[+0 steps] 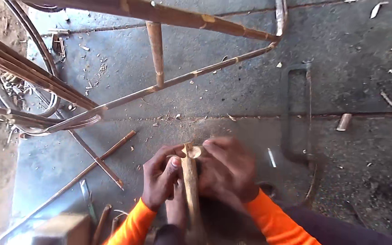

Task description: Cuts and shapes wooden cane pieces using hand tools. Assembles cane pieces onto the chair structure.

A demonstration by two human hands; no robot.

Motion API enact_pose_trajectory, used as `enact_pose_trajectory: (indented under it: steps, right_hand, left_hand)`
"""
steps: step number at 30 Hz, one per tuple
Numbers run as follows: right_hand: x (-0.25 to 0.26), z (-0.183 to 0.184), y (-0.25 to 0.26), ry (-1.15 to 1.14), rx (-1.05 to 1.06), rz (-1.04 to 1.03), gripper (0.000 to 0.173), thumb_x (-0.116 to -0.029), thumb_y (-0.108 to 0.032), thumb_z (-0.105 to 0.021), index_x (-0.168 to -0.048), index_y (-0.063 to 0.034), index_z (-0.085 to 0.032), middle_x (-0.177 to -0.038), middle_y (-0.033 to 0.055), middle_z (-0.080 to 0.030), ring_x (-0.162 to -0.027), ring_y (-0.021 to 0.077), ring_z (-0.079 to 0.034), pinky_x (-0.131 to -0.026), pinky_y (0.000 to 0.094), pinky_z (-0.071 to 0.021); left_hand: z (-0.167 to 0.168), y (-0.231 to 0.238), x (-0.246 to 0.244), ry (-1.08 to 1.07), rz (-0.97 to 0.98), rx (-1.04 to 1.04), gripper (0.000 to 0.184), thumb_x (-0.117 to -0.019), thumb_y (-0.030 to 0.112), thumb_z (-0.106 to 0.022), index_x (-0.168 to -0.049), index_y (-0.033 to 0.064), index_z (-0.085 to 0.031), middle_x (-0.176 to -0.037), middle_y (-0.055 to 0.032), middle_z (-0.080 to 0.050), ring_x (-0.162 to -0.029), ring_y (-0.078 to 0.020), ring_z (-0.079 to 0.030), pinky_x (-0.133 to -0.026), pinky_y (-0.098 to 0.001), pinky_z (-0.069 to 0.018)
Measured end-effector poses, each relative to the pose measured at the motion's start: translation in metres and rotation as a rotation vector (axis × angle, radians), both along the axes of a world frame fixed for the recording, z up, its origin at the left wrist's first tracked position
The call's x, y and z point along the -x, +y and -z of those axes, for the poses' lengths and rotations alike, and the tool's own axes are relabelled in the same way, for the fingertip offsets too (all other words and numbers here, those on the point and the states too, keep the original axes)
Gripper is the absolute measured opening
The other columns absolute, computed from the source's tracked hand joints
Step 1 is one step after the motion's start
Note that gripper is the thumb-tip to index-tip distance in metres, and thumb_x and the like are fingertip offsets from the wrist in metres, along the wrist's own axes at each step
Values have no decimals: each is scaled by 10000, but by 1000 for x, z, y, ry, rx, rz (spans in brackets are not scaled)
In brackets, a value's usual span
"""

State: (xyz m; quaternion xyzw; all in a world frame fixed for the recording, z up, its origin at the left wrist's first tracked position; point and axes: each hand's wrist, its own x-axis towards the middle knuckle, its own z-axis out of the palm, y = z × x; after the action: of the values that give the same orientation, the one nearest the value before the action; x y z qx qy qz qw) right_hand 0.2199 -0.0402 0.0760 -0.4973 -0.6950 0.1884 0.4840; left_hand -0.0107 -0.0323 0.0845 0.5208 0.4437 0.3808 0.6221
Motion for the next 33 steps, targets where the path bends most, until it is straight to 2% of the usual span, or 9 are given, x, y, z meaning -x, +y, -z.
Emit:
enact_pose_trajectory:
  steps: [5,9,12,16,19,23,26,29,33]
  right_hand:
    - [9,0,-12,-26,-16,-19,271,-946,-257,-714,-1196,-159,-753,-1167,43,-695,-1104,198,-641,-962,439,-529]
    - [27,10,-19,40,82,-12,350,-978,-357,-680,-1183,-78,-724,-951,27,-706,-848,129,-669,-787,365,-588]
    - [42,-6,-27,293,145,-66,296,-984,-298,-680,-1131,-46,-732,-908,0,-722,-776,83,-680,-714,309,-616]
    - [42,-61,-18,559,263,-78,317,-1058,-373,-556,-1235,-136,-668,-883,-18,-691,-706,78,-649,-622,276,-593]
    - [28,-55,-14,563,585,89,363,-1053,-316,-579,-1364,-157,-482,-887,42,-648,-607,172,-597,-473,308,-528]
    - [41,-20,-40,410,775,53,371,-941,-204,-708,-1305,-180,-643,-1076,-22,-725,-820,144,-711,-651,369,-642]
    - [54,-9,-58,624,846,-110,385,-959,-167,-725,-1341,-152,-677,-1136,33,-742,-933,196,-738,-811,412,-664]
    - [58,-9,-62,859,858,-160,398,-958,-57,-701,-1353,-84,-657,-1045,160,-737,-827,291,-742,-731,454,-670]
    - [52,-7,-66,630,694,-36,427,-899,-60,-772,-1318,-101,-701,-1164,60,-745,-975,207,-735,-872,414,-651]
  left_hand:
    - [-25,5,-5,6,-23,-87,186,-1059,220,-581,-1158,104,-688,-925,-135,-664,-470,-210,-552,-369,-346,-520]
    - [-28,5,5,-77,-8,153,258,-1079,333,-538,-1164,118,-651,-650,-150,-581,-397,-212,-519,-342,-339,-474]
    - [-11,0,6,-130,-7,429,307,-1065,426,-522,-1100,159,-669,-642,-102,-561,-423,-157,-507,-385,-302,-468]
    - [42,-28,8,-41,-177,680,292,-1022,472,-597,-1114,207,-678,-676,-37,-549,-476,-121,-489,-443,-291,-466]
    - [31,-31,15,-178,-308,624,383,-1056,413,-413,-1320,241,-631,-851,-18,-612,-638,-117,-576,-578,-298,-532]
    - [11,-23,10,-315,-258,346,449,-1058,188,-399,-1502,196,-469,-1308,-133,-658,-1087,-264,-687,-901,-439,-581]
    - [1,-26,2,-254,-79,200,514,-1084,216,-432,-1585,228,-318,-1581,-99,-475,-1372,-356,-542,-1002,-518,-552]
    - [3,-29,-2,-197,16,96,416,-1099,228,-452,-1507,216,-369,-1598,-98,-450,-1328,-378,-575,-948,-495,-586]
    - [12,-25,8,-71,-1,-28,475,-949,186,-751,-1396,173,-590,-1299,-127,-650,-990,-332,-706,-788,-468,-654]
